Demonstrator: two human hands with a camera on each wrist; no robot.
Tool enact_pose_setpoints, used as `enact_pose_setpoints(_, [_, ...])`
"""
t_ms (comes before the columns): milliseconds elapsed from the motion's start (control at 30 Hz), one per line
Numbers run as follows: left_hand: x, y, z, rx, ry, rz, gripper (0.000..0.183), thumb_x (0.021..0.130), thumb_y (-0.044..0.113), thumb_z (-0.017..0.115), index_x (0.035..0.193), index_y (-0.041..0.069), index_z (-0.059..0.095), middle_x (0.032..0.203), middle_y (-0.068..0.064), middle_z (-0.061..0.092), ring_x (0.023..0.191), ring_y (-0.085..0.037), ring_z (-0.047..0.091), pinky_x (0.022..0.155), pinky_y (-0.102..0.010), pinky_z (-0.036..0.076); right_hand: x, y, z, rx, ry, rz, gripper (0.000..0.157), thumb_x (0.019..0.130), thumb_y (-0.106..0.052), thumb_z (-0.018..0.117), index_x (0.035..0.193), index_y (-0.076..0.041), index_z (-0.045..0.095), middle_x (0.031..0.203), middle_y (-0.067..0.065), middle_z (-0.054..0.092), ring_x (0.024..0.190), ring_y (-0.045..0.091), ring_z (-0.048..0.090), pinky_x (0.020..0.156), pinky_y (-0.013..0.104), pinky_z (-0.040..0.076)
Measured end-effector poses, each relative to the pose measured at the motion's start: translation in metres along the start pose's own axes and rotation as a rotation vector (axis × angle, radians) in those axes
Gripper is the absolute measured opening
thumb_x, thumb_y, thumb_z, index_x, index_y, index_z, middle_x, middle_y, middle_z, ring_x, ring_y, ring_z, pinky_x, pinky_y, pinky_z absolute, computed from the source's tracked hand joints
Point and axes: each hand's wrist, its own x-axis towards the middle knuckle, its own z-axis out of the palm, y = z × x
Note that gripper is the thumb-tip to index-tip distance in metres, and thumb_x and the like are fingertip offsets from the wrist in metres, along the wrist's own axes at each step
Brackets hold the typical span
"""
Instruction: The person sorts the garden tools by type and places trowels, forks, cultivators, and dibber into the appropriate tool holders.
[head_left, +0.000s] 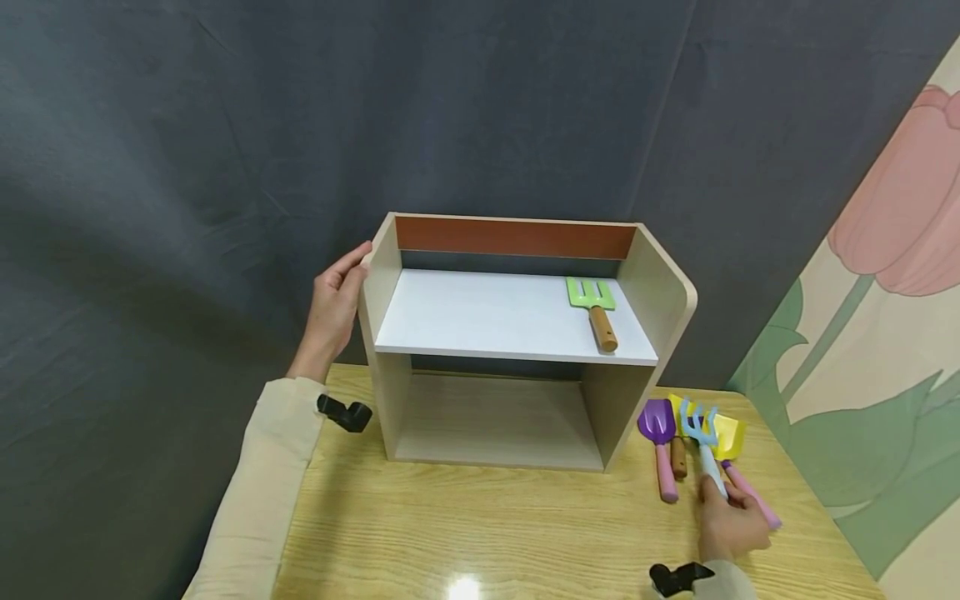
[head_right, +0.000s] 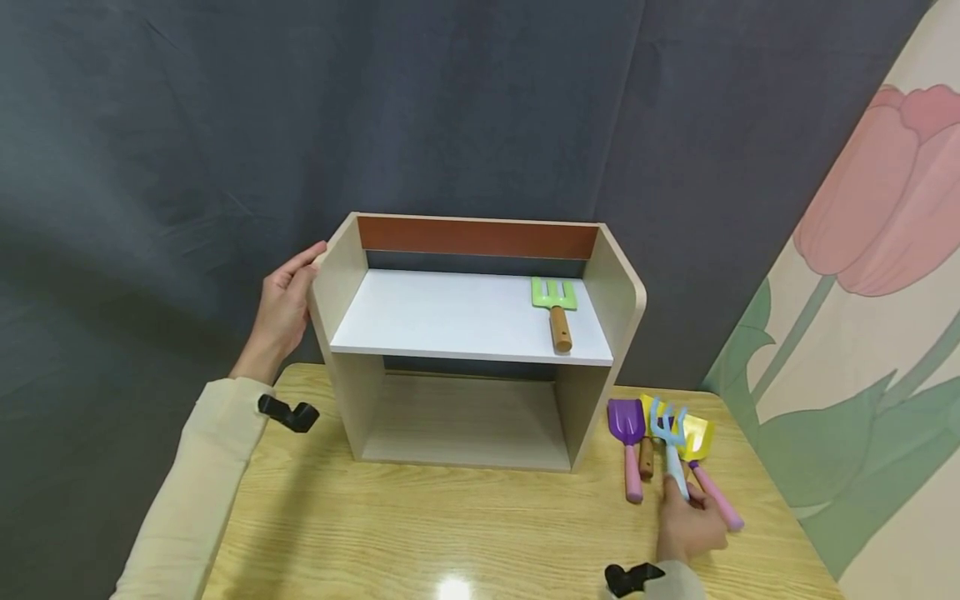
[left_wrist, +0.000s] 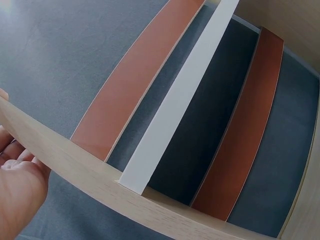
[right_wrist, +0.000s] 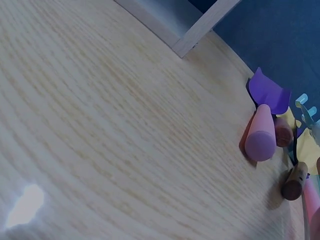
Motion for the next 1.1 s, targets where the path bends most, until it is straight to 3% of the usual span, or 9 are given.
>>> enact_pose_setpoints(67, [0.0,0.0,0.0,0.006,0.001,-0.002,0.044,0.102,0.017,0.045,0.144,0.001,0.045,0.149,-0.01,0.041,0.135,-0.025,0.038,0.109,-0.042,0.029,-0.001,-0.002,0.001,0.03,0.006,-0.021,0.045,0.077,-0.025,0.078,0.114,-0.002,0.07,0.092,-0.018,0.068,0.07,-0.01,0.048,0.066,0.013,0.038])
enact_pose_setpoints(167, [0.0,0.0,0.0,0.008,0.0,0.0,0.045,0.102,0.017,0.045,0.144,0.001,0.045,0.149,-0.01,0.041,0.135,-0.025,0.039,0.109,-0.042,0.03,-0.003,-0.005,0.002,0.082,0.016,-0.046,0.043,0.078,-0.023,0.078,0.114,-0.002,0.07,0.111,-0.009,0.069,0.073,-0.011,0.051,0.067,0.011,0.037])
enact_pose_setpoints(433, [-0.001,0.0,0.0,0.021,-0.003,0.0,0.046,0.102,0.02,0.046,0.144,0.002,0.044,0.15,-0.009,0.041,0.135,-0.024,0.038,0.109,-0.04,0.03,-0.006,-0.01,0.002,0.16,0.042,-0.069,0.043,0.077,-0.02,0.081,0.115,-0.002,0.07,0.111,0.001,0.069,0.078,-0.012,0.056,0.078,0.01,0.044])
enact_pose_setpoints(567, [-0.001,-0.001,-0.001,0.012,-0.007,0.007,0.045,0.102,0.019,0.046,0.144,0.002,0.044,0.149,-0.009,0.041,0.135,-0.024,0.038,0.109,-0.041,0.03,-0.008,-0.016,0.001,0.155,0.07,-0.061,0.045,0.076,-0.019,0.082,0.113,0.002,0.07,0.11,0.006,0.069,0.073,-0.012,0.055,0.075,0.01,0.045])
enact_pose_setpoints(667, [-0.002,-0.001,-0.002,-0.005,-0.015,0.015,0.045,0.102,0.017,0.045,0.144,0.001,0.044,0.149,-0.01,0.041,0.134,-0.024,0.039,0.109,-0.041,0.03,-0.009,-0.018,0.0,0.111,0.082,-0.038,0.044,0.075,-0.025,0.082,0.11,-0.001,0.071,0.097,-0.01,0.071,0.069,-0.01,0.053,0.069,0.01,0.044])
enact_pose_setpoints(800, [-0.001,-0.001,-0.003,-0.014,-0.017,0.015,0.045,0.102,0.016,0.045,0.144,0.0,0.043,0.149,-0.011,0.041,0.134,-0.024,0.039,0.109,-0.042,0.03,-0.011,-0.02,-0.002,0.076,0.08,-0.024,0.037,0.074,-0.031,0.082,0.102,-0.008,0.071,0.071,-0.026,0.056,0.065,-0.008,0.05,0.06,0.008,0.04])
enact_pose_setpoints(967, [-0.002,-0.001,-0.003,-0.014,-0.012,0.015,0.044,0.102,0.015,0.045,0.144,0.0,0.044,0.148,-0.011,0.042,0.133,-0.024,0.04,0.109,-0.043,0.031,-0.012,-0.025,-0.006,0.109,0.08,-0.054,0.035,0.072,-0.028,0.084,0.096,-0.006,0.071,0.064,-0.029,0.05,0.062,-0.008,0.05,0.055,0.005,0.039])
enact_pose_setpoints(1100, [-0.001,-0.001,-0.001,-0.03,-0.018,0.015,0.043,0.103,0.014,0.044,0.144,0.0,0.044,0.148,-0.011,0.042,0.133,-0.024,0.04,0.109,-0.042,0.031,-0.012,-0.029,-0.01,0.142,0.086,-0.068,0.024,0.071,-0.026,0.085,0.087,-0.015,0.07,0.064,-0.027,0.052,0.061,-0.008,0.05,0.054,0.004,0.039])
